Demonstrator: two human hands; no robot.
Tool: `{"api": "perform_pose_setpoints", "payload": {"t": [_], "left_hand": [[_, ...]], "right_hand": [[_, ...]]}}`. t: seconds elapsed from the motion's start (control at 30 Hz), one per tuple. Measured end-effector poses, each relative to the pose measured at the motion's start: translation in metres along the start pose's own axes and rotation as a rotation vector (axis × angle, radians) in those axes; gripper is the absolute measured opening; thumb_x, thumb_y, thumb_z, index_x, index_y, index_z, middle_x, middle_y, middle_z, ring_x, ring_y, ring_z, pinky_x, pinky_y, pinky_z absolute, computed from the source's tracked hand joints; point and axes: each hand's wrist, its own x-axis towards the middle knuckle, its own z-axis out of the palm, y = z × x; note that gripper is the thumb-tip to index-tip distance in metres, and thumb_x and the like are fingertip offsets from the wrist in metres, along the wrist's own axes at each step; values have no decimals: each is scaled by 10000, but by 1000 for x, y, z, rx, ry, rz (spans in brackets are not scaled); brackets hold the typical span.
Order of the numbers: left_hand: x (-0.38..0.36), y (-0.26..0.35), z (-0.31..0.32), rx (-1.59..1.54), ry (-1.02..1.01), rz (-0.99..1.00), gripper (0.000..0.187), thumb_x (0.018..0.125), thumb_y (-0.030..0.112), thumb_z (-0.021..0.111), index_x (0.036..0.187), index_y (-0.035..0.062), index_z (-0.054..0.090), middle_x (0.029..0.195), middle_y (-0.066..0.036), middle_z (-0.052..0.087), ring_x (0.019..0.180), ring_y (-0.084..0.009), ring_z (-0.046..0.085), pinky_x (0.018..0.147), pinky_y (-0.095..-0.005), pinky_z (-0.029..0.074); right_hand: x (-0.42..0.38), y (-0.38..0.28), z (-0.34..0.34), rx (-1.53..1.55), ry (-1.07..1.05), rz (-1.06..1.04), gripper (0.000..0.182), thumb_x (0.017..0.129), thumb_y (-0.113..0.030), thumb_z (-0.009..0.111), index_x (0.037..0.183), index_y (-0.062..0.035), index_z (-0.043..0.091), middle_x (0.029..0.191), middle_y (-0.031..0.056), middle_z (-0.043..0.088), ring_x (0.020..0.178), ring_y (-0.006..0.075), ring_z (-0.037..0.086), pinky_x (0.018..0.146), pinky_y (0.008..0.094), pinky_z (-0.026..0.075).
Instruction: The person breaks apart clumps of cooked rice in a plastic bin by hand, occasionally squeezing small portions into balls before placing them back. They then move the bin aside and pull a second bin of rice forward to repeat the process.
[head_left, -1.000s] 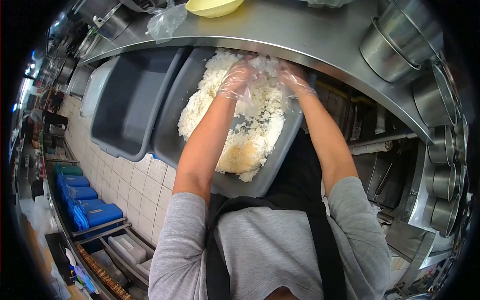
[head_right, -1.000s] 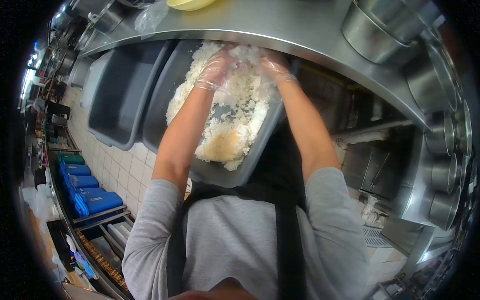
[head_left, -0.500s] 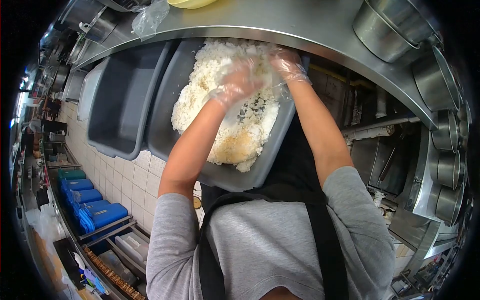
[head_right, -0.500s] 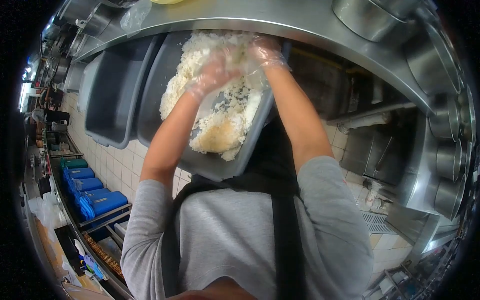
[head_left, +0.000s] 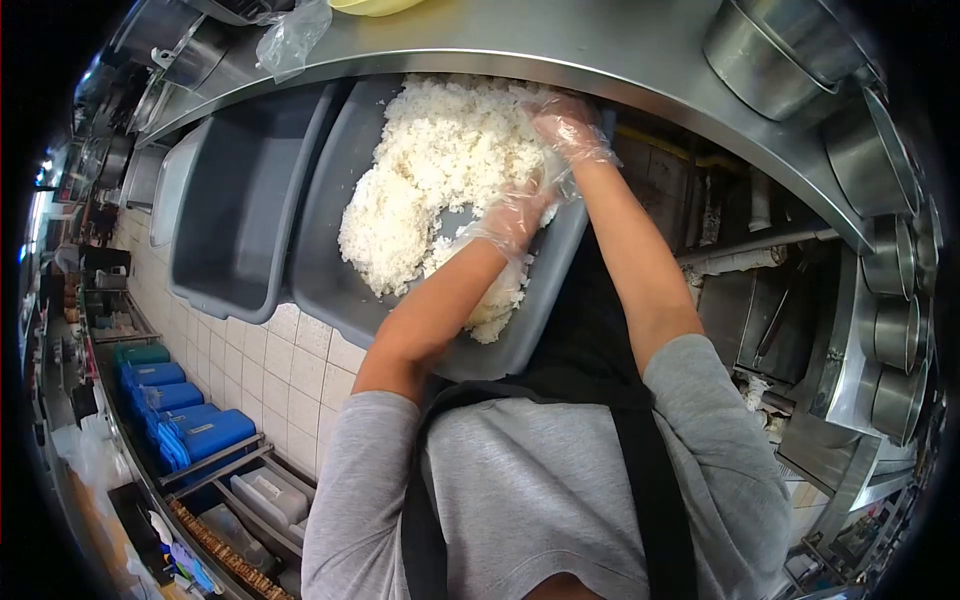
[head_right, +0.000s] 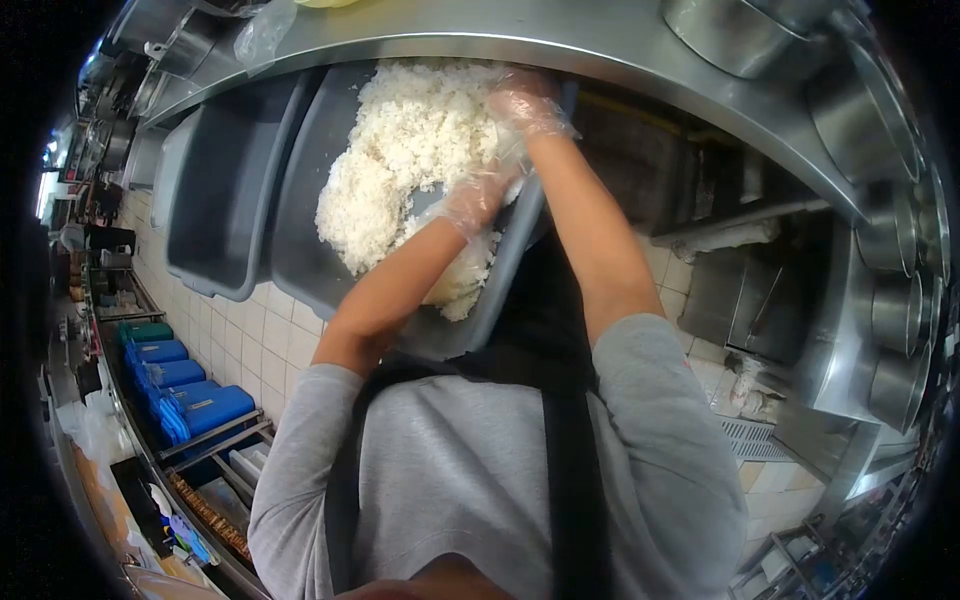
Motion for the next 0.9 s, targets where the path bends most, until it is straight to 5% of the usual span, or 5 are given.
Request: {"api": "perform_pose_setpoints", "payload": {"t": [0.3, 0.37, 0.5, 0.7, 0.9], "left_hand": [[-43, -60, -42, -1932, 1, -304, 471, 753, 30, 691, 1191, 27, 519, 1063, -116, 616, 933, -202, 604, 754, -377, 522], [-51, -74, -51, -2048, 30, -208, 444, 791, 34, 671, 1205, 31, 508, 1087, -115, 606, 937, -216, 608, 754, -370, 538], [-51, -79, -66, -2403, 139, -222, 373, 871, 118, 606, 1223, 46, 505, 1102, -111, 601, 998, -241, 592, 840, -404, 521], [-23, -65, -72, -2029, 433, -339, 405, 852, 216, 654, 1200, 40, 546, 1041, -86, 613, 923, -210, 598, 778, -395, 515], [31, -114, -85, -604, 624, -591, 461, 739, 441, 727, 784, -16, 695, 759, -199, 674, 705, -313, 656, 661, -404, 501]], "right_hand": [[23, 22, 34, 448, 421, -440, 389, 873, -368, 603, 1125, -72, 620, 1052, 128, 653, 894, 200, 608, 696, 293, 502], [16, 17, 31, 1110, -287, -275, 508, 825, -316, 691, 1277, -147, 532, 1149, 154, 611, 936, 214, 606, 675, 279, 510], [-37, -34, 0, 739, -619, -266, 721, 780, -281, 746, 1395, -131, 400, 1317, 118, 496, 1056, 217, 554, 798, 309, 514], [-38, -38, 48, 918, -284, -454, 481, 822, -68, 646, 1274, -51, 482, 1129, 89, 586, 982, 187, 576, 893, 331, 479], [-19, -46, 26, 620, 77, -428, 327, 858, -245, 590, 1138, -75, 594, 1069, 133, 639, 954, 256, 619, 862, 352, 464]]}}
